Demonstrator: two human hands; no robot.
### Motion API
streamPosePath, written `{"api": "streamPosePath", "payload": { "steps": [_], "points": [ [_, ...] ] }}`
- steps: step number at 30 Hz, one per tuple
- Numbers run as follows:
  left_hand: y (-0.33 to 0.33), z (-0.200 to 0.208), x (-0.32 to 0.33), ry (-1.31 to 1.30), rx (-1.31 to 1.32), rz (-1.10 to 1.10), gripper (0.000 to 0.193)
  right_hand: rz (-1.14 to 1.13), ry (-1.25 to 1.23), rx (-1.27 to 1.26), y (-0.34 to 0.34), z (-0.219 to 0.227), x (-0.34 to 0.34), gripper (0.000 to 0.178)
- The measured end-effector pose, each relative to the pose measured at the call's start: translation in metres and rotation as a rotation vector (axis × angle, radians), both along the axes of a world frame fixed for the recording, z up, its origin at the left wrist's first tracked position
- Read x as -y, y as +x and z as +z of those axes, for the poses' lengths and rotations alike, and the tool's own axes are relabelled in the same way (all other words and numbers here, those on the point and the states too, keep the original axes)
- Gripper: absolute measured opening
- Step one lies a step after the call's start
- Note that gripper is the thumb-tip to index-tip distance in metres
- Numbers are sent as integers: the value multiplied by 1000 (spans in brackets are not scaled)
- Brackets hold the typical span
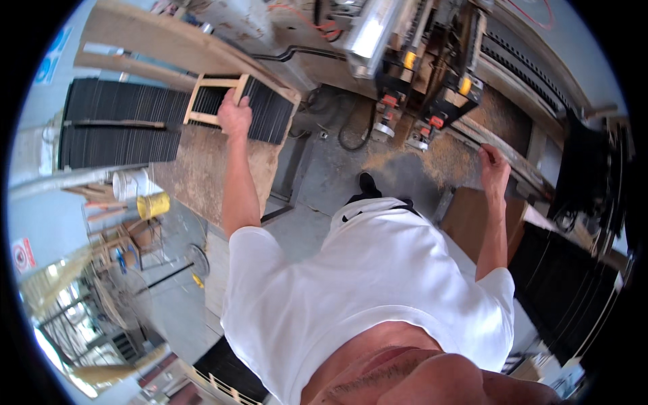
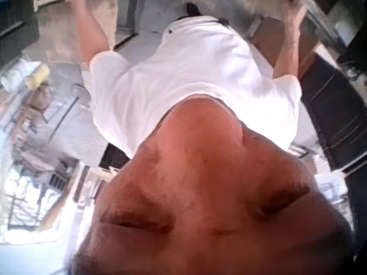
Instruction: The person repeatedly picks up small wooden frames from a stack, places them on a machine, and then moves them to a different stack. This process is repeated continuously throughout the video.
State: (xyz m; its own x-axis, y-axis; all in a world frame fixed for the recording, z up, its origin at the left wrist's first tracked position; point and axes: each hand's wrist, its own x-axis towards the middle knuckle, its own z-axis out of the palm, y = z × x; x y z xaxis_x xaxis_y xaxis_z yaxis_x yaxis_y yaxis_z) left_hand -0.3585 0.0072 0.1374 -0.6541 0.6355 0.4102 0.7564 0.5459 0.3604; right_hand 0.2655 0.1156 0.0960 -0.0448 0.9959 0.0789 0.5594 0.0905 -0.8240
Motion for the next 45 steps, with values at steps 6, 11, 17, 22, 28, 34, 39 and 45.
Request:
{"api": "streamPosePath", "payload": {
  "steps": [6,11,17,22,28,34,39,45],
  "points": [
    [9,5,-9,54,-143,-123,49,-10,307,170,76,67,36,19],
    [83,2,-8,333,-373,-82,49,-99,614,451,130,207,97,27],
    [279,-49,-32,408,522,-513,23,-665,633,1143,208,303,154,32],
    [403,-33,-90,267,944,-811,29,-920,57,1280,253,313,189,34],
    [410,-29,-270,341,1225,-828,30,-908,107,836,275,311,183,29],
    [398,-44,-466,359,1745,-503,39,-1025,100,635,267,323,174,27],
    [386,-74,-587,320,1826,-406,67,-985,341,628,204,330,138,22],
    [356,-82,-659,465,2095,-513,89,-501,428,752,120,318,40,26]
  ]
}}
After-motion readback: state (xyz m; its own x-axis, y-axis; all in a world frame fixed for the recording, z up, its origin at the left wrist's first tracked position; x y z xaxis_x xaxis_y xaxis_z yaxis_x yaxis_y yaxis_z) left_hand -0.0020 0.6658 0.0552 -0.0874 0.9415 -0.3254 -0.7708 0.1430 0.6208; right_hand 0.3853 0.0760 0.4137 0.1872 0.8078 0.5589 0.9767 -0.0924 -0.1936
